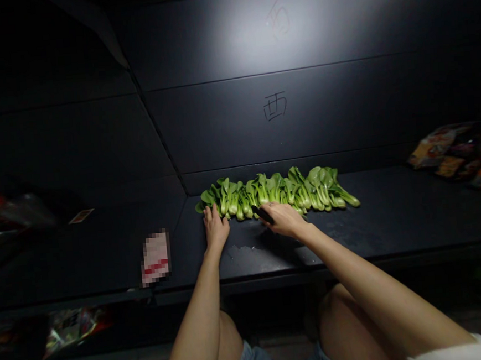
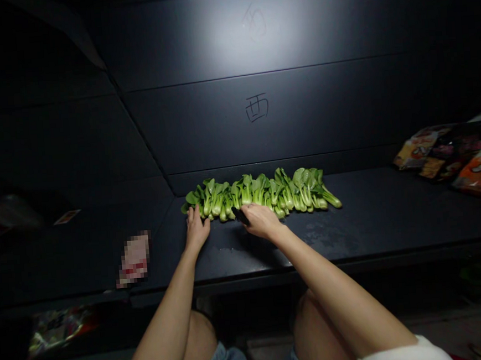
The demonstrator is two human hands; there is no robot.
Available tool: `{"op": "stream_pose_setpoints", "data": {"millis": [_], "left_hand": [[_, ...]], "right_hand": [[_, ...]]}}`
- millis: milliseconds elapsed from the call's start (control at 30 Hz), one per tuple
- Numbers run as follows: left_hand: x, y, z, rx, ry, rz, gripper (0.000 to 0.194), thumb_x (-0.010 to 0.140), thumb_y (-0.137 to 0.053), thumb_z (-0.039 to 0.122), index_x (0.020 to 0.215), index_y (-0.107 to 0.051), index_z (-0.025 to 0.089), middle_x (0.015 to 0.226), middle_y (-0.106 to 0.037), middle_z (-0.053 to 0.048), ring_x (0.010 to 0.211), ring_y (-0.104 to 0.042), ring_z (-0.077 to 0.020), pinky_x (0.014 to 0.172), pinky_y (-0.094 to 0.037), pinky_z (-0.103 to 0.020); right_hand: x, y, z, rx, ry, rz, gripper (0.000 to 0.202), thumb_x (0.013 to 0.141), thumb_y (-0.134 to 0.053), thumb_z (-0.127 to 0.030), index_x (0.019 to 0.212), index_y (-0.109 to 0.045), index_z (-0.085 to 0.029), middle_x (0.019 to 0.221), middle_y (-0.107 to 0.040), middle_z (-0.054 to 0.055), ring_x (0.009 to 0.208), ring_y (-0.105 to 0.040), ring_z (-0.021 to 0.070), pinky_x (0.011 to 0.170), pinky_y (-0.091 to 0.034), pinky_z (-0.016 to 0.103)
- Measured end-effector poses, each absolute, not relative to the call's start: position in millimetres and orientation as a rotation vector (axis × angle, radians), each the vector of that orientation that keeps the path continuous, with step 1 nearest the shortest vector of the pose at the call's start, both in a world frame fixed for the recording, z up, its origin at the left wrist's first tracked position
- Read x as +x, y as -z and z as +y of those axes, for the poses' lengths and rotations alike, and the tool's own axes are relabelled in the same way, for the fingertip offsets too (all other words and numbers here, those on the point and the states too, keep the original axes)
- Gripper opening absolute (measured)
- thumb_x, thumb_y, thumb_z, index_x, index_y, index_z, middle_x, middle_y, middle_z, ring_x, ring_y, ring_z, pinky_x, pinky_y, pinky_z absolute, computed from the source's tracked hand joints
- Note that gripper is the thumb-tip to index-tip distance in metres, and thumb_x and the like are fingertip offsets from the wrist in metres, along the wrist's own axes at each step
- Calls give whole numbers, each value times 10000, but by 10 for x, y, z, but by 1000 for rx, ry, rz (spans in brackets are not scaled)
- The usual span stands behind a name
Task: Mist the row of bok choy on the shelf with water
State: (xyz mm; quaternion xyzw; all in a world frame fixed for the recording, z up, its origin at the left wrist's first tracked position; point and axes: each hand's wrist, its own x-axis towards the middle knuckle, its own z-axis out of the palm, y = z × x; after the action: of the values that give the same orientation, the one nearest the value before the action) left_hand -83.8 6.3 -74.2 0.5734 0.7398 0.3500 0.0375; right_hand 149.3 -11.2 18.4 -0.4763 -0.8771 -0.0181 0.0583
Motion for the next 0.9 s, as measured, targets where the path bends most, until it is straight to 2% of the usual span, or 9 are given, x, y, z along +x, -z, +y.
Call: {"op": "stream_pose_setpoints", "data": {"millis": [100, 267, 500, 700, 900], "left_hand": [[-756, 698, 26, 1833, -1050, 2288, 644, 860, -485, 191, 1483, -372, 74, 1577, -300, -239, 1500, -198, -333, 1194, -226, -528], [-661, 651, 9, 1861, -1038, 2275, 646, 855, -480, 190, 1489, -378, 123, 1592, -288, -205, 1502, -199, -318, 1197, -211, -531], [-847, 591, -21, 1802, -1051, 2356, 598, 878, -499, 255, 1450, -435, 91, 1570, -326, -222, 1491, -233, -325, 1196, -219, -515], [-1222, 577, -128, 1701, -828, 2573, 616, 919, -461, 447, 1415, -499, 83, 1542, -376, -229, 1474, -265, -355, 1185, -209, -555], [-1458, 618, -185, 1619, -653, 2611, 643, 969, -282, 500, 1419, -508, 100, 1544, -383, -211, 1479, -258, -346, 1180, -181, -588]], "right_hand": [[1523, -172, -107, -1467, 60, -2648, 293, 961, -470, -358, 1166, -592, -188, 1077, -707, 126, 1008, -655, 246, 809, -444, 290], [1549, -191, -122, -1465, 53, -2634, 312, 980, -424, -374, 1163, -592, -186, 1077, -708, 122, 1019, -647, 243, 794, -439, 285], [1549, -215, -141, -1483, 58, -2627, 309, 976, -427, -367, 1174, -585, -190, 1096, -708, 113, 1015, -656, 240, 775, -433, 276], [1549, -227, -143, -1491, 61, -2650, 308, 964, -435, -363, 1158, -591, -182, 1095, -708, 122, 1008, -662, 248, 765, -433, 278], [1554, -178, -114, -1481, 57, -2650, 320, 962, -436, -371, 1191, -582, -202, 1107, -708, 113, 997, -660, 240, 770, -429, 279]]}}
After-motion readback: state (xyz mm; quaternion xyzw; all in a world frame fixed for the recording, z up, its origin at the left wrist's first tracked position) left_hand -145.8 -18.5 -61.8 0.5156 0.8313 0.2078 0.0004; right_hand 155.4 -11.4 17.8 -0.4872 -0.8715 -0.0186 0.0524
